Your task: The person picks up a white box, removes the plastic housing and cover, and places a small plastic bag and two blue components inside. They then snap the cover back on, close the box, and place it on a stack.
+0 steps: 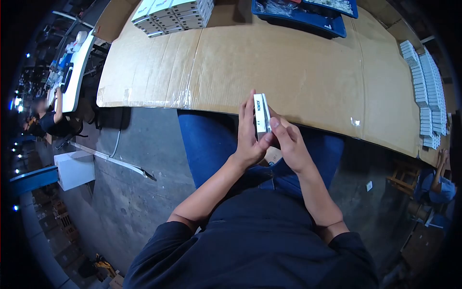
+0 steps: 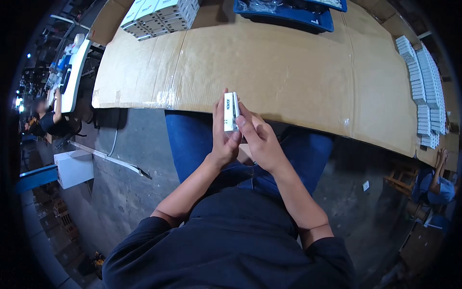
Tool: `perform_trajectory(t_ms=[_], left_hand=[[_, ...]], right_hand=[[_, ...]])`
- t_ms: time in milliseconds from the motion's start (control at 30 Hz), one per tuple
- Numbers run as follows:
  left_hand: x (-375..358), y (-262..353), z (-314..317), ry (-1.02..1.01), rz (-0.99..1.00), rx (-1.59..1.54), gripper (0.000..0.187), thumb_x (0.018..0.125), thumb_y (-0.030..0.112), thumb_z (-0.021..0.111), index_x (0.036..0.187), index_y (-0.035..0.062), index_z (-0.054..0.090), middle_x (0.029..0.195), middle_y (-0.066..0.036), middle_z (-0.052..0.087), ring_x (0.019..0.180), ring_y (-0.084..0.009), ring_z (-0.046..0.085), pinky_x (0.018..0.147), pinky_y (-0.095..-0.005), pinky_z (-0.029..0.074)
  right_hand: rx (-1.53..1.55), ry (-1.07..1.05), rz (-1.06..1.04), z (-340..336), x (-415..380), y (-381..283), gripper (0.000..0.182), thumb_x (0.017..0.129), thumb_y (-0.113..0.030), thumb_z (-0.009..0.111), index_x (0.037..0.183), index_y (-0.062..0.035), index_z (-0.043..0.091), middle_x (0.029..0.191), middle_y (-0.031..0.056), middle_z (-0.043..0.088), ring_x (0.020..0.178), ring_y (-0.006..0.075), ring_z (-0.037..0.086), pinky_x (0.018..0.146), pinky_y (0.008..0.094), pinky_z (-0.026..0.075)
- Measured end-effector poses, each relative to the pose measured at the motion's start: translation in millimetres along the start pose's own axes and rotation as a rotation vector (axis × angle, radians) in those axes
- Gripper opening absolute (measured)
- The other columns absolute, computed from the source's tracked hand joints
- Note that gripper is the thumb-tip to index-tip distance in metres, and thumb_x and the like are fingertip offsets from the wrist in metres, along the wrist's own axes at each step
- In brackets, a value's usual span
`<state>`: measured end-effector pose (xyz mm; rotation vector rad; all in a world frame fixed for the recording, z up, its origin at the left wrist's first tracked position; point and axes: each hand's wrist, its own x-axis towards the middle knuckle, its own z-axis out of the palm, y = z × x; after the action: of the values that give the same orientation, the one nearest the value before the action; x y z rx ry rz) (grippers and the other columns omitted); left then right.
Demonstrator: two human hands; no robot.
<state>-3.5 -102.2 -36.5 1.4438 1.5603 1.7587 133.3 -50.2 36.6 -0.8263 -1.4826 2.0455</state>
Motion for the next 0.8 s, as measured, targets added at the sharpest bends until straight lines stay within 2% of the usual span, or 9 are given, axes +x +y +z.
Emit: perform_trajectory(t_ms=[33, 67, 167, 200, 300, 333, 467, 667, 800], left_hand=[[-3, -1, 1, -0.012, -0.094, -0.118, 0.098, 0.099, 0.067, 0.053, 0.156, -0.0089, 0.031, 0.137, -0.022, 0.050, 0.117, -0.0284, 0.055, 0.104, -0.0401, 0.044], [-7, -1, 2, -0.012, -0.189, -0.235, 0.097, 0.101, 0.066, 0.052, 0.159, -0.0070, 0.027, 0.141, -0.021, 0.049, 0.121, -0.0276, 0.055, 0.107, -0.0401, 0.043], [3, 23, -1, 0.034, -0.611, -0.691, 0.087, 0.107, 0.064, 0.042, 0.163, 0.0001, 0.022, 0.145, -0.017, 0.052, 0.132, -0.0254, 0.055, 0.110, -0.0383, 0.046], [9, 32, 1, 0.035, -0.727, -0.676, 0.079, 0.108, 0.067, 0.032, 0.161, 0.0093, 0.033, 0.143, -0.015, 0.055, 0.130, -0.0265, 0.058, 0.109, -0.0428, 0.051], [13, 46, 0, -0.118, -0.999, -0.805, 0.078, 0.107, 0.069, 0.030, 0.157, 0.0098, 0.038, 0.139, -0.015, 0.059, 0.125, -0.0265, 0.063, 0.106, -0.0422, 0.055], [13, 47, -1, -0.163, -1.058, -0.872, 0.075, 0.107, 0.070, 0.029, 0.152, 0.0109, 0.043, 0.135, -0.016, 0.061, 0.121, -0.0276, 0.066, 0.100, -0.0416, 0.059], [10, 58, 3, -0.149, -1.107, -0.927, 0.073, 0.106, 0.070, 0.031, 0.146, 0.0109, 0.048, 0.130, -0.015, 0.063, 0.117, -0.0283, 0.068, 0.094, -0.0414, 0.062], [14, 65, -3, -0.151, -1.182, -0.939, 0.073, 0.105, 0.071, 0.033, 0.144, 0.0107, 0.049, 0.128, -0.016, 0.064, 0.117, -0.0279, 0.068, 0.093, -0.0412, 0.061], [14, 59, 1, -0.090, -1.200, -1.071, 0.075, 0.106, 0.069, 0.034, 0.150, 0.0089, 0.046, 0.131, -0.017, 0.065, 0.120, -0.0317, 0.066, 0.101, -0.0466, 0.056]], right_hand=[[0.012, -0.040, -0.010, -5, 0, -2, 0.059, 0.112, -0.030, 0.052, 0.158, 0.0037, 0.039, 0.149, 0.0149, 0.053, 0.135, 0.0172, 0.050, 0.114, 0.0314, 0.039], [-0.090, -0.088, -0.016, -14, 1, 3, 0.073, 0.104, -0.033, 0.066, 0.163, -0.0033, 0.034, 0.160, 0.0195, 0.040, 0.148, 0.0262, 0.042, 0.119, 0.0366, 0.036], [-0.747, -0.002, -0.220, -21, -8, -4, 0.089, 0.090, -0.036, 0.082, 0.163, -0.0125, 0.037, 0.163, 0.0229, 0.035, 0.151, 0.0368, 0.038, 0.122, 0.0426, 0.035], [-0.845, 0.042, -0.307, -23, -7, 0, 0.095, 0.080, -0.039, 0.088, 0.160, -0.0131, 0.043, 0.166, 0.0219, 0.029, 0.152, 0.0387, 0.036, 0.122, 0.0467, 0.035], [-0.890, 0.058, -0.527, -33, 2, 10, 0.095, 0.073, -0.037, 0.092, 0.156, -0.0175, 0.050, 0.164, 0.0218, 0.034, 0.148, 0.0419, 0.041, 0.117, 0.0501, 0.042], [-0.905, 0.041, -0.623, -37, 5, 10, 0.089, 0.077, -0.046, 0.087, 0.152, -0.0091, 0.055, 0.162, 0.0222, 0.038, 0.147, 0.0403, 0.043, 0.116, 0.0495, 0.043], [-0.860, -0.043, -0.790, -45, 13, 9, 0.084, 0.072, -0.046, 0.090, 0.141, -0.0045, 0.063, 0.145, 0.0193, 0.060, 0.128, 0.0393, 0.061, 0.108, 0.0505, 0.050], [-0.725, -0.039, -0.849, -45, 17, 12, 0.078, 0.073, -0.040, 0.091, 0.136, -0.0012, 0.066, 0.140, 0.0220, 0.063, 0.123, 0.0401, 0.064, 0.104, 0.0467, 0.051], [-0.427, 0.071, -0.844, -45, 17, 27, 0.072, 0.089, -0.041, 0.080, 0.140, 0.0059, 0.060, 0.140, 0.0274, 0.062, 0.125, 0.0384, 0.064, 0.104, 0.0445, 0.051]])
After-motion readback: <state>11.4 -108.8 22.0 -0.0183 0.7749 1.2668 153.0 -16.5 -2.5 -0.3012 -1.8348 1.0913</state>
